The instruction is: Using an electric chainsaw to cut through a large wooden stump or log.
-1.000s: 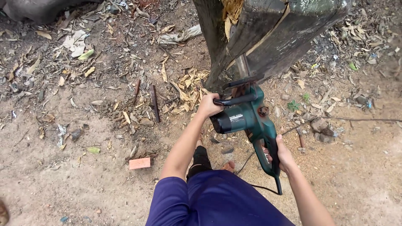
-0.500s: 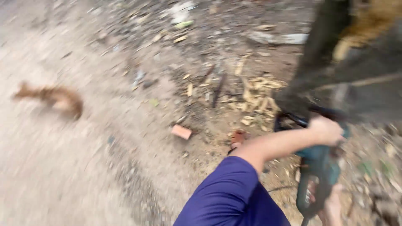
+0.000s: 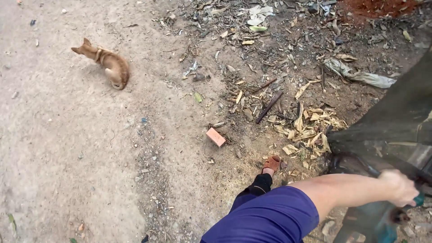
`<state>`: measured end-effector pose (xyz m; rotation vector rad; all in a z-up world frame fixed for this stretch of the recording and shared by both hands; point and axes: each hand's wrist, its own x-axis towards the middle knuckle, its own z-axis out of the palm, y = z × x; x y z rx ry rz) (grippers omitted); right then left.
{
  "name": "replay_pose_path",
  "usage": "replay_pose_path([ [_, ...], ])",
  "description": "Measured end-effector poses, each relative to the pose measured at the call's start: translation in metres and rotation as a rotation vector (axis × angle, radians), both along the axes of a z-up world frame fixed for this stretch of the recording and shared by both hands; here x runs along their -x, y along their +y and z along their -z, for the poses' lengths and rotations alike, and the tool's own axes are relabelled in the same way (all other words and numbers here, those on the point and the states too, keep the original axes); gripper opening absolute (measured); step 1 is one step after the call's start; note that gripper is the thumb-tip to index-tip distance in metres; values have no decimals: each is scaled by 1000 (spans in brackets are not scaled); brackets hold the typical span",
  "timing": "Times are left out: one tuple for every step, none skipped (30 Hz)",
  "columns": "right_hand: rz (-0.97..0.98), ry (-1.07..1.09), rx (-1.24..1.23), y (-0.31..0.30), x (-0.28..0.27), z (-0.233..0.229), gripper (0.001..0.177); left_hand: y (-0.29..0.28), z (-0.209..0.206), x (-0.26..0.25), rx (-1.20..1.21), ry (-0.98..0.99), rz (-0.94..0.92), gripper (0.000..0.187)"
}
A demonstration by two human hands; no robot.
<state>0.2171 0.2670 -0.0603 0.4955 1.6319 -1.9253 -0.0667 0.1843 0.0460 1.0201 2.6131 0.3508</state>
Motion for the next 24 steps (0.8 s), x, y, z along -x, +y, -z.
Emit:
replay_pose_path([
  [1, -17, -17, -4, 4, -2, 91, 9, 1, 1, -85, -21, 8, 54],
  [2, -34, -34, -9, 13, -1, 92, 7, -7, -2, -96, -31, 18, 54],
  [13, -48, -56, -11, 23, -5, 92, 10, -19, -4, -18, -80, -41, 52],
  [24, -62, -78, -10, 35, -9, 93, 15, -31, -5, 61, -129, -99, 50],
  [73, -82, -105, -3, 26, -13, 94, 7, -41, -13, 42, -138, -40, 50],
  [123, -103, -131, 5, 21, -20, 95, -1, -50, -17, 13, -178, -130, 47],
  [200, -120, -165, 12, 10, -36, 96, -3, -65, -24, -22, -217, -192, 47],
  [277, -138, -199, 15, -5, -53, 98, -20, -79, -20, -45, -226, -105, 47],
  [358, -157, -219, 22, -16, -69, 99, -27, -94, -18, -5, -220, -81, 48],
  [439, -175, -238, 32, -23, -92, 100, -29, -115, -23, 34, -210, -58, 51],
  [501, -181, -246, 25, -23, -121, 100, -29, -128, -24, 27, -210, 5, 51],
  [500, -219, -261, 15, -23, -150, 101, -31, -142, -24, 64, -239, 8, 52],
  [470, -256, -269, 5, -10, -174, 104, -40, -153, -15, 106, -267, -20, 54],
  [502, -260, -270, 9, -14, -175, 104, -32, -144, -11, 106, -266, 13, 54],
  [482, -195, -303, 12, -14, -174, 103, -28, -134, -5, 91, -259, 42, 57],
  [461, -132, -337, 14, -14, -174, 102, -24, -124, 1, 76, -253, 71, 61],
  [475, -135, -336, 13, -14, -176, 102, -26, -130, -1, 78, -253, 86, 61],
  [479, -140, -333, 11, -14, -178, 103, -30, -135, -3, 76, -258, 74, 62],
  [480, -144, -328, 9, -13, -180, 104, -33, -141, -4, 75, -262, 59, 63],
  [492, -146, -326, 4, -14, -175, 104, -39, -144, -10, 78, -261, 72, 63],
  [510, -163, -317, -1, -13, -171, 103, -44, -148, -14, 92, -251, 66, 62],
  [527, -179, -307, -5, -12, -167, 102, -50, -153, -18, 105, -240, 60, 62],
  [534, -176, -309, -9, -14, -157, 102, -53, -150, -22, 103, -236, 66, 62],
  [553, -179, -312, -13, -17, -147, 100, -56, -147, -27, 108, -222, 64, 60],
])
